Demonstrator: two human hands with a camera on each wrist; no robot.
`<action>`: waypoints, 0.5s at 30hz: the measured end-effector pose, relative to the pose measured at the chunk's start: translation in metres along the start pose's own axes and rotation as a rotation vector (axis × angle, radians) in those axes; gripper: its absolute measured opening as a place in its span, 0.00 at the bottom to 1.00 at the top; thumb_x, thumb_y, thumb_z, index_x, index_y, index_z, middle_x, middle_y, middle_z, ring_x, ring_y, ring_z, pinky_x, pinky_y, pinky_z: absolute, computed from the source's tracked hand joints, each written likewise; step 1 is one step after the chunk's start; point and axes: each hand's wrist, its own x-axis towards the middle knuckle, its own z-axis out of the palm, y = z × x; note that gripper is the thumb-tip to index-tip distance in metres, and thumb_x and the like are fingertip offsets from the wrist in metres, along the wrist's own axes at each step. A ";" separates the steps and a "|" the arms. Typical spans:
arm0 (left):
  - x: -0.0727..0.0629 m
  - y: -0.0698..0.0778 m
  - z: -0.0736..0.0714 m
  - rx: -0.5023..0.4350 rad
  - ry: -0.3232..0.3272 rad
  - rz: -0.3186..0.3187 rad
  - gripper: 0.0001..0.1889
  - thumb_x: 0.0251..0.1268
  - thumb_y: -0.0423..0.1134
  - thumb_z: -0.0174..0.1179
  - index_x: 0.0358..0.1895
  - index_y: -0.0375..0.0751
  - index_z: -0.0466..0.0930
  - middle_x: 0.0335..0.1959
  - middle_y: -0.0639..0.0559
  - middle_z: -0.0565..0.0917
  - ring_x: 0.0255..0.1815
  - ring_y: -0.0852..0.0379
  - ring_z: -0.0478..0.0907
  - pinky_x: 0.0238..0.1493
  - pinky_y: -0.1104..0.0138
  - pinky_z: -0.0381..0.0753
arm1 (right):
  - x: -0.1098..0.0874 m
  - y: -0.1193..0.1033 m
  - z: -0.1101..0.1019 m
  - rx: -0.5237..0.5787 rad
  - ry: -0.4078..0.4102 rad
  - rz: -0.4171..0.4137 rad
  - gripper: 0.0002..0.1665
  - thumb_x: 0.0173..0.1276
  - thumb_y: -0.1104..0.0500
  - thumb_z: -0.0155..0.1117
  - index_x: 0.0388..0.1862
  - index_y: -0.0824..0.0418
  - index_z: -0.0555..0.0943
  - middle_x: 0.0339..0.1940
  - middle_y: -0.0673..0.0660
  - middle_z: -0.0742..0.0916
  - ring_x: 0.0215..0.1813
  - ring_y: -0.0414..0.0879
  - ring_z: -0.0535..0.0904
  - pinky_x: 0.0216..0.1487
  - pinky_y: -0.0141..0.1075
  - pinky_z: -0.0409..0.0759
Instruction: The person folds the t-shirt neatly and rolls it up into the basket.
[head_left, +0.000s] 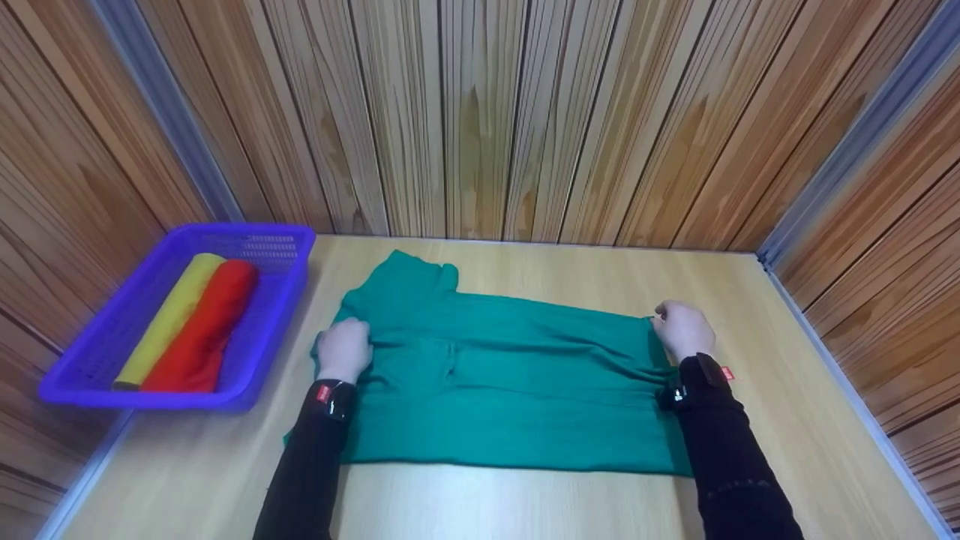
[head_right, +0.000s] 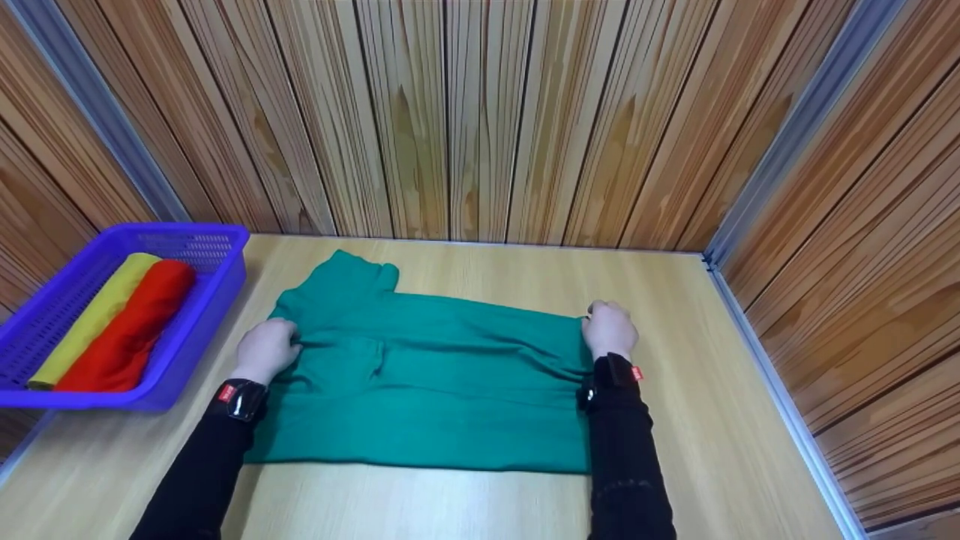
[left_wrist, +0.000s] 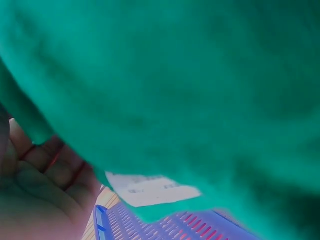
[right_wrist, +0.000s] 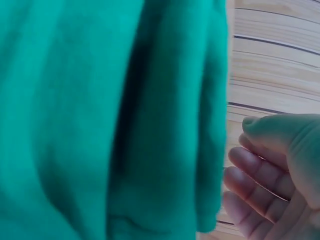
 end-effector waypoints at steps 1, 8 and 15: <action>0.000 0.000 0.000 0.003 0.001 0.000 0.04 0.55 0.29 0.63 0.26 0.34 0.79 0.29 0.39 0.80 0.35 0.36 0.80 0.33 0.44 0.77 | 0.001 0.000 0.001 -0.002 -0.003 0.003 0.19 0.71 0.59 0.56 0.54 0.71 0.79 0.52 0.72 0.83 0.54 0.68 0.78 0.49 0.61 0.75; -0.001 0.000 -0.001 0.007 0.004 0.000 0.03 0.55 0.30 0.64 0.27 0.33 0.80 0.29 0.38 0.80 0.34 0.35 0.80 0.33 0.44 0.77 | 0.007 0.001 0.010 -0.019 -0.052 0.001 0.21 0.71 0.61 0.57 0.56 0.74 0.77 0.55 0.74 0.81 0.56 0.70 0.77 0.54 0.61 0.73; 0.000 0.001 -0.001 -0.005 -0.017 -0.016 0.03 0.57 0.29 0.62 0.28 0.34 0.81 0.31 0.38 0.81 0.36 0.35 0.80 0.34 0.44 0.77 | 0.010 0.002 0.015 -0.015 -0.103 0.050 0.20 0.72 0.59 0.57 0.55 0.73 0.78 0.54 0.73 0.81 0.55 0.68 0.77 0.54 0.60 0.74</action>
